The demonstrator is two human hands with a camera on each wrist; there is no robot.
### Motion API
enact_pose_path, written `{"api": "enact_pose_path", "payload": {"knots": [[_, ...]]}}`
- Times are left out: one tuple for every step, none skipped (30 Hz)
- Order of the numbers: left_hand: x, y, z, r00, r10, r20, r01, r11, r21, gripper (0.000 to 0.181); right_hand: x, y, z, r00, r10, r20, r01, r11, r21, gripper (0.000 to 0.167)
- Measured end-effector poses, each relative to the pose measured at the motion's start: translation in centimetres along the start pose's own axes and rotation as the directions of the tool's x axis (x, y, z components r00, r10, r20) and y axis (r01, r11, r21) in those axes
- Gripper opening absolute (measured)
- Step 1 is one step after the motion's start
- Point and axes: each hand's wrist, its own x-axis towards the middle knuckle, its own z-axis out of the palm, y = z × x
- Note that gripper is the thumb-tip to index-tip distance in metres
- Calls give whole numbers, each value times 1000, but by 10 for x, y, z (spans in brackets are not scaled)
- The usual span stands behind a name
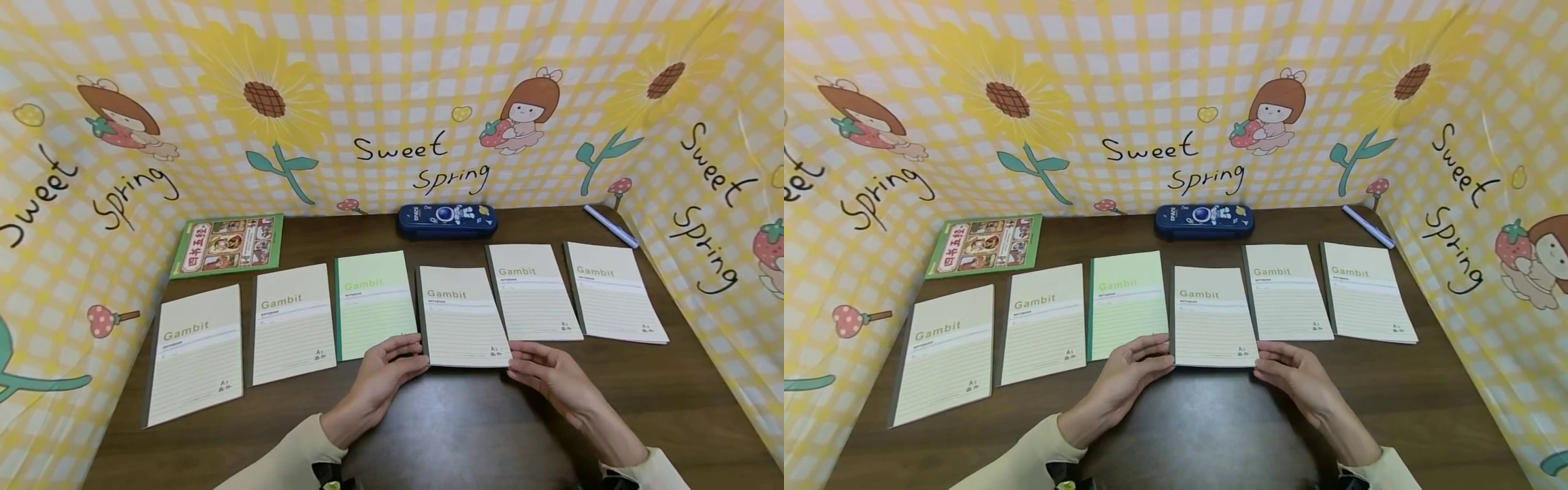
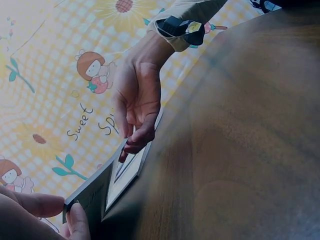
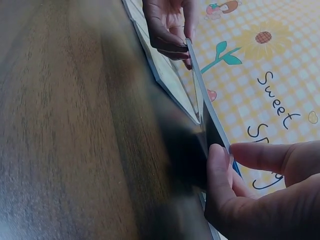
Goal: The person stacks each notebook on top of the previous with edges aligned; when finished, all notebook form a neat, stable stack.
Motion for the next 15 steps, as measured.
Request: {"api": "enact_pose_path", "payload": {"knots": [[0,0,0,1000,4,-3,-4,1000,3,52,0,0,0,1000,2,-3,-2,1000,-5,58],[0,0,0,1000,10,-6,-10,1000,6,52,0,0,0,1000,0,2,0,1000,-16,58],[0,0,0,1000,16,-9,-16,1000,9,52,0,0,1,1000,-3,5,3,1000,-24,59],[-1,0,-1,1000,22,-13,-22,1000,14,52,1,0,1,1000,-6,11,6,999,-34,59],[-1,1,-1,999,28,-16,-28,999,18,52,1,-1,2,1000,-10,17,11,999,-43,60],[-1,1,-2,999,34,-19,-33,999,23,52,1,-1,3,1000,-14,24,15,998,-53,60],[-2,1,-3,999,39,-24,-38,999,28,52,2,-2,3,999,-18,31,20,998,-61,60],[-2,2,-3,999,45,-27,-44,998,39,52,2,-2,4,999,-22,37,25,997,-68,61],[-3,2,-4,998,50,-31,-48,998,48,52,3,-3,5,999,-24,38,27,997,-73,60],[-4,2,-5,998,59,-35,-56,996,62,51,3,-4,6,999,-27,40,30,996,-82,60],[-4,3,-5,997,68,-41,-65,995,73,51,4,-4,7,999,-30,42,33,996,-89,61],[-5,3,-6,996,78,-46,-74,993,91,50,4,-5,8,999,-32,42,36,995,-96,61],[-6,4,-7,995,89,-53,-83,990,110,50,5,-6,10,999,-33,42,38,994,-102,61],[-6,4,-9,993,101,-59,-93,987,129,49,6,-6,11,999,-35,40,39,993,-109,61],[-7,5,-10,992,111,-64,-101,984,145,48,7,-7,12,998,-39,42,43,992,-117,61]]}}
